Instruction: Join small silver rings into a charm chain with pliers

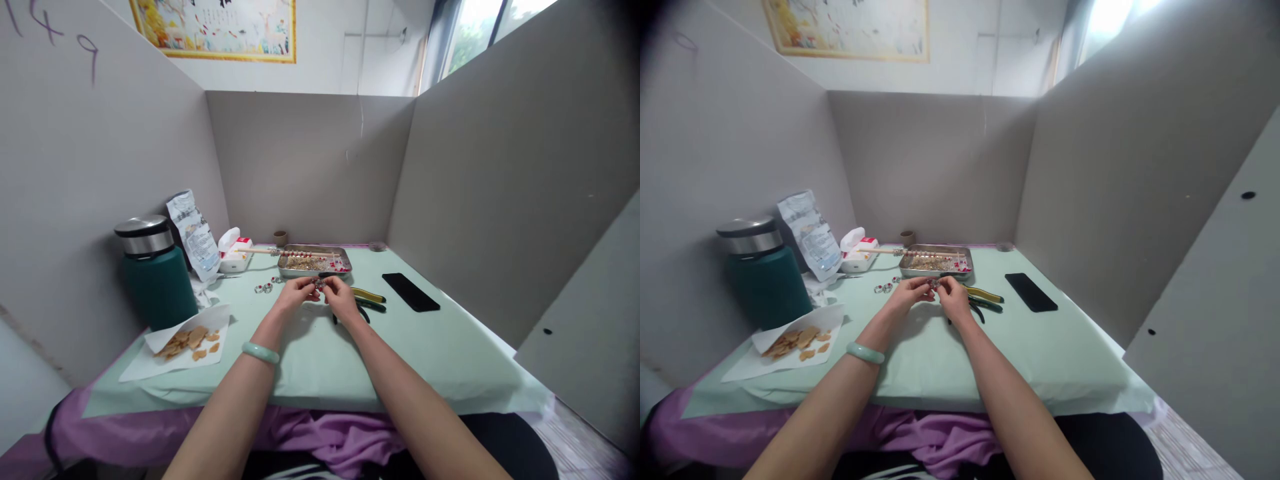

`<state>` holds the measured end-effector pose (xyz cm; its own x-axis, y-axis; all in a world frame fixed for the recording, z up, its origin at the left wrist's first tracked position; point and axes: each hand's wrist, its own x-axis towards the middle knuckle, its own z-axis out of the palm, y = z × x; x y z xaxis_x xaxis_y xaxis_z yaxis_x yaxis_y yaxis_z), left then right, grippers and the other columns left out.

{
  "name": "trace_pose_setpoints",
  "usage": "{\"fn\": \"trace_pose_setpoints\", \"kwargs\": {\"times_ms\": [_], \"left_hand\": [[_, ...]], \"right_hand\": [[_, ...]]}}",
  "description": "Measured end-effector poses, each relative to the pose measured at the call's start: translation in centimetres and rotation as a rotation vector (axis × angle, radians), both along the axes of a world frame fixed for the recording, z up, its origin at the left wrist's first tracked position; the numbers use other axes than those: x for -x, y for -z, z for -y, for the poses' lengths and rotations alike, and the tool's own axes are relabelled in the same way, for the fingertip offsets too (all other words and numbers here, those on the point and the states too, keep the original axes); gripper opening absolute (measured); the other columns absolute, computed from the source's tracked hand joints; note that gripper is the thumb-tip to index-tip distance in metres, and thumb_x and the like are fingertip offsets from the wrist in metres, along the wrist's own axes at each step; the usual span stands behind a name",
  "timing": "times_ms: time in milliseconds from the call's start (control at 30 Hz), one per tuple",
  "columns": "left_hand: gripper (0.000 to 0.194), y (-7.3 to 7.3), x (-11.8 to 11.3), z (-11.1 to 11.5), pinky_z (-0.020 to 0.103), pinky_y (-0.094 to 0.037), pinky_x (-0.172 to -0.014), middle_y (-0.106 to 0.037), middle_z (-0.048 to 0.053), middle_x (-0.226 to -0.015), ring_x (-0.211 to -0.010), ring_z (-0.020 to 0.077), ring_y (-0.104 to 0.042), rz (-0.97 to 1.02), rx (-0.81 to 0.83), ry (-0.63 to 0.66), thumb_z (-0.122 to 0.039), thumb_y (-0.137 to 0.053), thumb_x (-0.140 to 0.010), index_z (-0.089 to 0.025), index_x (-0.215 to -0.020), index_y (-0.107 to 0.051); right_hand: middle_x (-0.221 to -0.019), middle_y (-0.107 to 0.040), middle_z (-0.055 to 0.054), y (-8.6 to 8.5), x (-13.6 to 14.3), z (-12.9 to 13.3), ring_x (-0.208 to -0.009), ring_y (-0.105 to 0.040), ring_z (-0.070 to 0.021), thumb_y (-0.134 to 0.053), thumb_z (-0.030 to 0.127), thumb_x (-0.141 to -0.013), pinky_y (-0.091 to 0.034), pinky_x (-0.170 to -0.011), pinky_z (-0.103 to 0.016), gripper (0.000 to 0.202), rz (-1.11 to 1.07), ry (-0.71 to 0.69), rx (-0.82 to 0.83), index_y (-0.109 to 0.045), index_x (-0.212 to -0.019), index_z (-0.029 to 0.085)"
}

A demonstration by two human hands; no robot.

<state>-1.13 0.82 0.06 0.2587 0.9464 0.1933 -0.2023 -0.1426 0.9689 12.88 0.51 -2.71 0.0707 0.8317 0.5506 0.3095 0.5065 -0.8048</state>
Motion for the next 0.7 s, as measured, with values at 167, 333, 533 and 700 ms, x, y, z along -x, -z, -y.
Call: {"fn": "trace_pose_setpoints", "kwargs": {"times_ms": [167,333,533,700], "left_hand": [[0.027,0.08,0.12,0.06,0.036,-0.053,-0.067,-0.064,0.004,-0.07,-0.059,0.0126,-0.06,0.028,0.007,-0.097,-0.022,-0.072,-0.064,-0.011,-0.086,-0.062],[0.025,0.18,0.36,-0.12,0.036,-0.053,-0.068,-0.062,0.003,-0.069,-0.059,0.0127,-0.06,0.047,0.018,-0.133,-0.022,-0.074,-0.061,-0.011,-0.079,-0.061],[0.022,0.26,0.19,-0.17,0.037,-0.053,-0.067,-0.06,0.002,-0.067,-0.059,0.0128,-0.059,0.015,-0.025,-0.111,-0.023,-0.073,-0.061,-0.011,-0.076,-0.061],[0.021,-0.12,-0.02,0.24,0.035,-0.053,-0.065,-0.061,0.004,-0.07,-0.059,0.0127,-0.059,0.015,-0.011,-0.112,-0.024,-0.071,-0.065,-0.011,-0.076,-0.06]], "right_hand": [[-0.065,-0.06,0.002,-0.13,0.01,-0.01,-0.05,-0.051,-0.0113,-0.048,0.029,-0.074,-0.042,-0.05,-0.023,0.014,-0.069,-0.042,0.045,-0.057,-0.078,0.019],[-0.07,-0.061,0.0,-0.17,0.0,-0.18,-0.05,-0.05,-0.0104,-0.049,0.03,-0.073,-0.042,-0.048,-0.023,0.017,-0.164,-0.067,0.059,-0.056,-0.082,0.018],[-0.07,-0.062,-0.001,0.0,-0.01,-0.26,-0.053,-0.052,-0.0117,-0.051,0.033,-0.074,-0.043,-0.049,-0.023,0.017,-0.11,-0.063,0.034,-0.056,-0.08,0.018],[-0.072,-0.062,-0.001,0.03,0.02,-0.04,-0.058,-0.054,-0.0129,-0.052,0.034,-0.076,-0.045,-0.055,-0.025,0.017,-0.048,-0.017,-0.008,-0.057,-0.082,0.019]]}}
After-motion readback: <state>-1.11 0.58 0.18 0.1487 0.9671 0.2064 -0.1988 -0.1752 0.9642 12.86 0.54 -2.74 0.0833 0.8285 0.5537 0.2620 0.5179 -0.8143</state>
